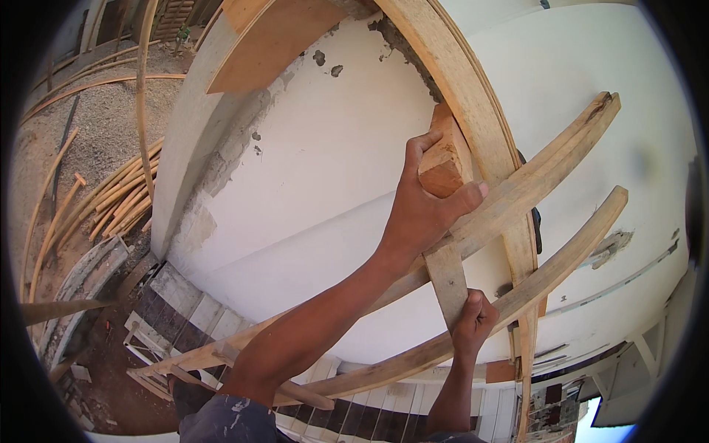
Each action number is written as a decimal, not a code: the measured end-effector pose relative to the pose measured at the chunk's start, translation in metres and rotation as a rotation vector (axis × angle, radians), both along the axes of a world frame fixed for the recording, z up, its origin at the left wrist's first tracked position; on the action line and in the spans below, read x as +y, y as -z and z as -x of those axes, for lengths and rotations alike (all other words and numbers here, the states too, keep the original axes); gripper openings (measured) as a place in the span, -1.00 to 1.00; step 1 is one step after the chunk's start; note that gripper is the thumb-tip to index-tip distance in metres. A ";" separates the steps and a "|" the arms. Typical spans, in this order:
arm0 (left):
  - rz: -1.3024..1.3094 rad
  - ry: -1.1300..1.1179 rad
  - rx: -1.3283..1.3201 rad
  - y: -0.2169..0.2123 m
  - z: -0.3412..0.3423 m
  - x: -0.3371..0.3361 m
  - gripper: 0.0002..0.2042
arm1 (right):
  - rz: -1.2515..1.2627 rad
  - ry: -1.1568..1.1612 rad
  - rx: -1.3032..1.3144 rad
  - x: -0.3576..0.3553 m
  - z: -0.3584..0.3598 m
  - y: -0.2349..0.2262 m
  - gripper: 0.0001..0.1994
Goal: The person measures a curved wooden frame with a tape measure, then uses a hammer to drive nails into the frame to secure wooden pieces. The person adjusts and fits small wooden blocks into the frame structure.
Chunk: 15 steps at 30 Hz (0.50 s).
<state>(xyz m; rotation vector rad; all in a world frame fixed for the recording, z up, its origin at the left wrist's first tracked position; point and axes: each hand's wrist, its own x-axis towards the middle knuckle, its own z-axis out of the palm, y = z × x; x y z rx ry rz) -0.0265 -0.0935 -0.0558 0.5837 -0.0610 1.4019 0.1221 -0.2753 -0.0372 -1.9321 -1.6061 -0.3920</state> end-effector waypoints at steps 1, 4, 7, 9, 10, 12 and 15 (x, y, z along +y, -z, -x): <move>-0.017 0.042 0.013 0.001 0.000 0.000 -0.11 | -0.010 -0.004 -0.007 0.001 0.000 0.001 -0.49; -0.075 0.089 0.026 0.004 -0.001 0.003 0.03 | -0.054 0.015 -0.032 0.003 0.002 0.002 -0.48; -0.113 0.015 0.079 0.010 -0.004 0.008 0.10 | -0.074 0.058 -0.069 0.000 0.001 0.006 -0.45; -0.139 0.086 0.069 0.018 -0.007 0.006 0.23 | -0.121 0.065 -0.108 -0.005 -0.002 0.008 -0.42; -0.165 0.067 0.088 0.022 -0.009 0.007 0.24 | -0.132 0.112 -0.116 -0.005 -0.004 0.011 -0.40; -0.237 0.030 0.156 0.026 -0.014 0.008 0.28 | -0.228 0.135 -0.121 -0.006 -0.008 0.014 -0.37; -0.257 -0.034 0.051 0.031 -0.018 0.012 0.22 | -0.313 0.408 -0.107 -0.010 -0.011 0.014 -0.34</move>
